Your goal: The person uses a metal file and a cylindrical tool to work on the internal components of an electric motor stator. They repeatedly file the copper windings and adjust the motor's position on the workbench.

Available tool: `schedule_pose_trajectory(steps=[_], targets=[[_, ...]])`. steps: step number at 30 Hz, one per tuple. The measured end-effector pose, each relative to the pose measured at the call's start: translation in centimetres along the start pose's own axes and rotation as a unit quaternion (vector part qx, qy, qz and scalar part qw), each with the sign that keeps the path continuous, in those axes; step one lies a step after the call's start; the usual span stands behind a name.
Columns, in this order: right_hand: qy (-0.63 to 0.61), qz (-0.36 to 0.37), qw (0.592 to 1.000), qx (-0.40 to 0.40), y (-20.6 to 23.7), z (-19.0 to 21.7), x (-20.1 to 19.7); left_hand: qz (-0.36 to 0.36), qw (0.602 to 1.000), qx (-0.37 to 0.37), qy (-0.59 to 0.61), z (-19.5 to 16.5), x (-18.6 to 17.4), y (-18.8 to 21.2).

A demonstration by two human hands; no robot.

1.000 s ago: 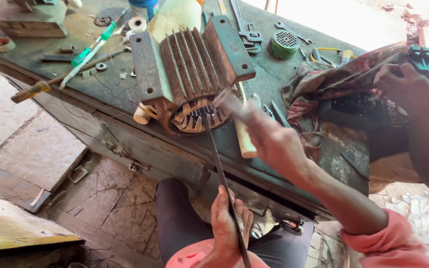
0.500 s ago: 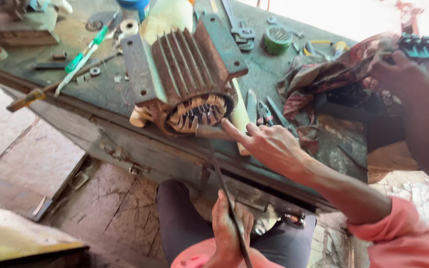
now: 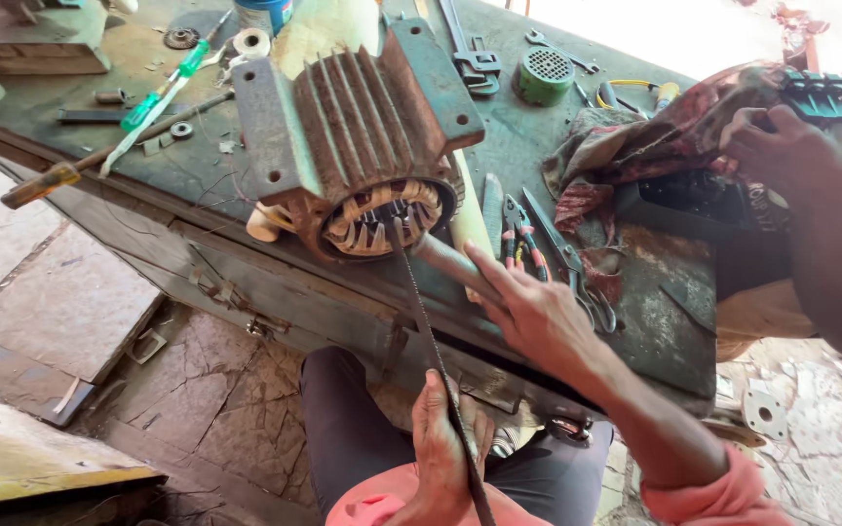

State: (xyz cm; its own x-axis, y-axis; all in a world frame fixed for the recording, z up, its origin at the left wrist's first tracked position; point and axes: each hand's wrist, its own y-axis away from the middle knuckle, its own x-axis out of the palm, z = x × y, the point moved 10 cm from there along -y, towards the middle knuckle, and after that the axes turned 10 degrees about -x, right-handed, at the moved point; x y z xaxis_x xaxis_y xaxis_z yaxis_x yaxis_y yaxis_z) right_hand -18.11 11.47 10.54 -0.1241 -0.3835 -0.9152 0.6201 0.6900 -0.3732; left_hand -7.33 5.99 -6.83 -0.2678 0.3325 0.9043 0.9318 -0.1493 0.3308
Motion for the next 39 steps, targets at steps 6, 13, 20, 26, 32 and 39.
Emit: schedule_pose_trajectory(steps=[6, 13, 20, 26, 32, 39], targets=[[-0.089, -0.096, 0.988, 0.08, 3.5, 0.0, -0.6, 0.003, 1.0, 0.013, -0.004, 0.0, -0.5, -0.4], [-0.125, -0.151, 0.975, 0.103, 1.2, -0.1, -2.5, -0.022, 1.0, 0.02, -0.006, -0.5, -1.2, -0.5], [0.042, -0.125, 0.989, -0.071, -12.6, 2.7, -6.9, -0.014, 1.0, 0.004, 0.007, -1.5, -0.8, 0.2], [0.01, -0.15, 0.981, -0.121, -15.5, 3.5, -5.4, 0.0, 1.0, 0.028, 0.004, -2.3, -1.0, 0.1], [0.038, -0.205, 0.965, -0.156, -15.4, 3.8, -3.1, -0.087, 0.995, 0.028, 0.037, -1.7, -4.2, -0.1], [0.001, -0.151, 0.98, -0.128, -18.3, 5.8, 0.3, 0.038, 0.998, 0.038, 0.03, -2.8, -5.3, -1.4]])
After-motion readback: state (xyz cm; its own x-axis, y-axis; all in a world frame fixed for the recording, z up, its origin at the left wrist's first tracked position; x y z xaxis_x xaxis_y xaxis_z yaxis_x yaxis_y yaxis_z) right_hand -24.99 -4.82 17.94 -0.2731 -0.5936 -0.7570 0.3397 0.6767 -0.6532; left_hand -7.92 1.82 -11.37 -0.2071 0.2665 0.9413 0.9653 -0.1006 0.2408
